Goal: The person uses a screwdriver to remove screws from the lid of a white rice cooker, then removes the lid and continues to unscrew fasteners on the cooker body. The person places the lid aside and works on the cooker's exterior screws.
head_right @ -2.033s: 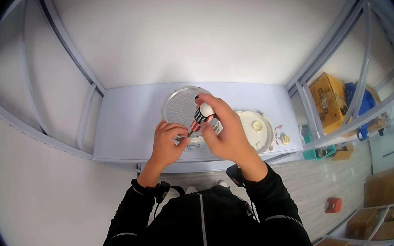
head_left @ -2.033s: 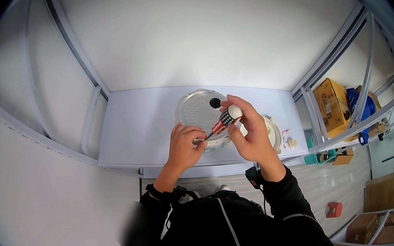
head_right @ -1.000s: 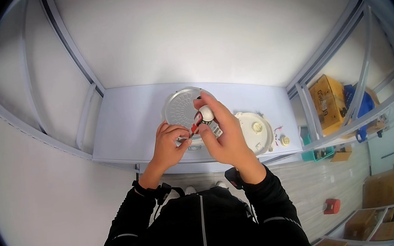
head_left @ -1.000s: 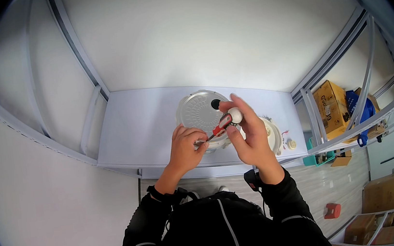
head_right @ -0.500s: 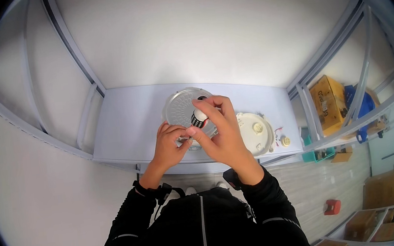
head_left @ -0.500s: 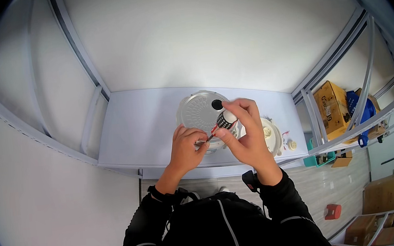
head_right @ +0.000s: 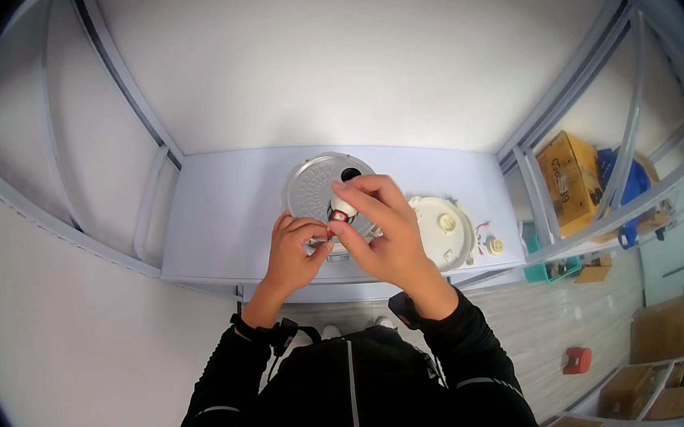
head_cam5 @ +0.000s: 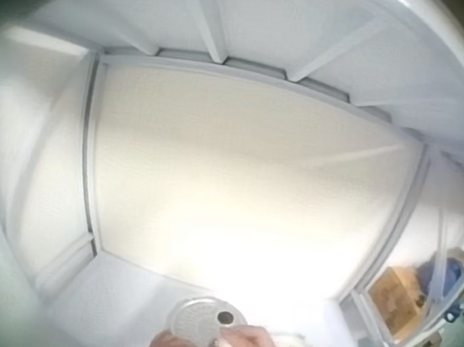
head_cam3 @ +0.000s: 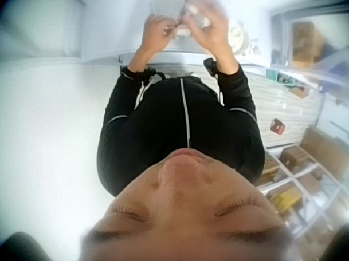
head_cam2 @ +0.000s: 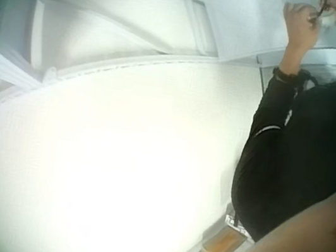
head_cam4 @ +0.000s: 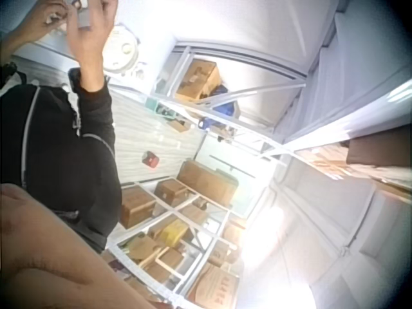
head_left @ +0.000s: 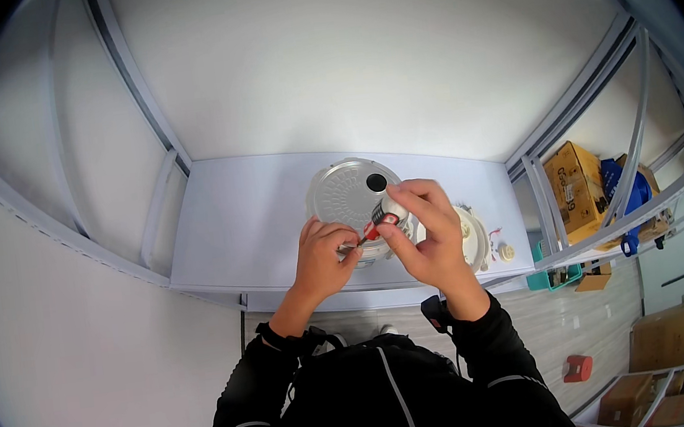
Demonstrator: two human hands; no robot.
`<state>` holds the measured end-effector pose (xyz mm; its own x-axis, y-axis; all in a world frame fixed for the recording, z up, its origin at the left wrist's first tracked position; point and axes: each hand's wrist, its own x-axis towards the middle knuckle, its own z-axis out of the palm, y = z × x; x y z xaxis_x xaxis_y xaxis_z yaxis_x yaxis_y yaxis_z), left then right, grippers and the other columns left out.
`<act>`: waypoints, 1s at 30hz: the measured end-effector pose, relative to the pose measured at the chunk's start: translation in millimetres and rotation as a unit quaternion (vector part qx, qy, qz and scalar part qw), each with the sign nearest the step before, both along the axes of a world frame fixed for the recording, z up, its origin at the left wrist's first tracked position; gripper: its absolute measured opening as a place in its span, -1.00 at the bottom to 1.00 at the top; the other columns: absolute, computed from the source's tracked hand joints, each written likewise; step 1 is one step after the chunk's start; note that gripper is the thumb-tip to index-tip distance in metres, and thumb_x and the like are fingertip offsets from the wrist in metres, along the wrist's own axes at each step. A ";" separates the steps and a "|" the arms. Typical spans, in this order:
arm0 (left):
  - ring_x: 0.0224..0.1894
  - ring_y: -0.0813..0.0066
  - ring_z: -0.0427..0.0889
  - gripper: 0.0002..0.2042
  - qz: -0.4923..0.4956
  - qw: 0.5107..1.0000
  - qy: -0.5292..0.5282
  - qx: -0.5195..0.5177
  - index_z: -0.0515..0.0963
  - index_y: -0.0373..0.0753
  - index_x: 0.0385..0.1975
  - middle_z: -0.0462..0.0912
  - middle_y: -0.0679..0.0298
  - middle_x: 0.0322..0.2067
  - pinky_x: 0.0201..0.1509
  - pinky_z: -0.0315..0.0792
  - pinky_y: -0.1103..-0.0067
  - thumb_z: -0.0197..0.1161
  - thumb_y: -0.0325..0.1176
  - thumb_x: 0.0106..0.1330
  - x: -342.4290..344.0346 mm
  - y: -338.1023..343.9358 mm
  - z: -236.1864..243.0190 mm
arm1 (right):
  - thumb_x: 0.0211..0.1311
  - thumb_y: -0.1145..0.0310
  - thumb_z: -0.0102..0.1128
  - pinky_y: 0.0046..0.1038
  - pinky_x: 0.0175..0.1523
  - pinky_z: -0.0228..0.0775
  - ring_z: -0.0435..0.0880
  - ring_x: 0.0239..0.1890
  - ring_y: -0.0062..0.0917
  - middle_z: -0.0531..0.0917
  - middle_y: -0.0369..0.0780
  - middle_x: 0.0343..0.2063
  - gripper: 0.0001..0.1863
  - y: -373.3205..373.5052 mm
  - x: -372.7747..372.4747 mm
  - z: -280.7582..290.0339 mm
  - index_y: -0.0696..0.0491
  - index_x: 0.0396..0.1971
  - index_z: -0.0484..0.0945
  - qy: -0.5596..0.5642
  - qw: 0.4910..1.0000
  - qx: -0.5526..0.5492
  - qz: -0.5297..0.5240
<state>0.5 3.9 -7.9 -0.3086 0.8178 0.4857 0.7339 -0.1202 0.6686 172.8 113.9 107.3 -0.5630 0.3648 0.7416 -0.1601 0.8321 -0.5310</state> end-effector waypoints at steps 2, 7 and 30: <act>-0.06 0.25 0.64 -0.88 0.001 1.000 -0.002 0.006 0.73 -0.15 -0.32 0.79 0.40 -0.20 0.52 0.26 0.12 0.52 -0.39 0.18 1.0 0.9 -0.7 | 0.16 0.47 0.57 -0.37 0.05 0.58 0.67 -0.04 -0.30 0.62 -0.06 0.01 -0.40 -0.9 -3.0 1.6 0.11 0.25 0.65 0.020 0.999 -0.021 0.028; -0.06 0.25 0.64 -0.90 -0.001 1.000 -0.001 -0.002 0.73 -0.15 -0.34 0.79 0.40 -0.21 0.52 0.27 0.13 0.51 -0.39 0.18 -0.1 0.4 -1.5 | 0.16 0.61 0.40 -0.38 0.09 0.59 0.71 0.01 -0.27 0.66 -0.02 0.04 -0.43 -0.6 -3.4 3.7 0.14 0.25 0.65 -0.010 1.000 -0.004 0.007; -0.06 0.24 0.64 -0.89 0.016 1.000 0.001 0.004 0.74 -0.16 -0.34 0.79 0.41 -0.21 0.54 0.25 0.09 0.52 -0.38 0.16 2.4 1.8 -5.2 | 0.20 0.46 0.56 -0.31 0.13 0.56 0.70 0.02 -0.18 0.65 0.04 0.13 -0.30 0.6 -5.0 2.1 0.16 0.35 0.49 -0.033 0.998 -0.046 0.041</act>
<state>2.9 5.7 -13.0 -0.3337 0.8035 0.4929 0.7382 -0.1024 0.6668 167.8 114.5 109.4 -0.6407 0.3797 0.6673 -0.1883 0.7649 -0.6160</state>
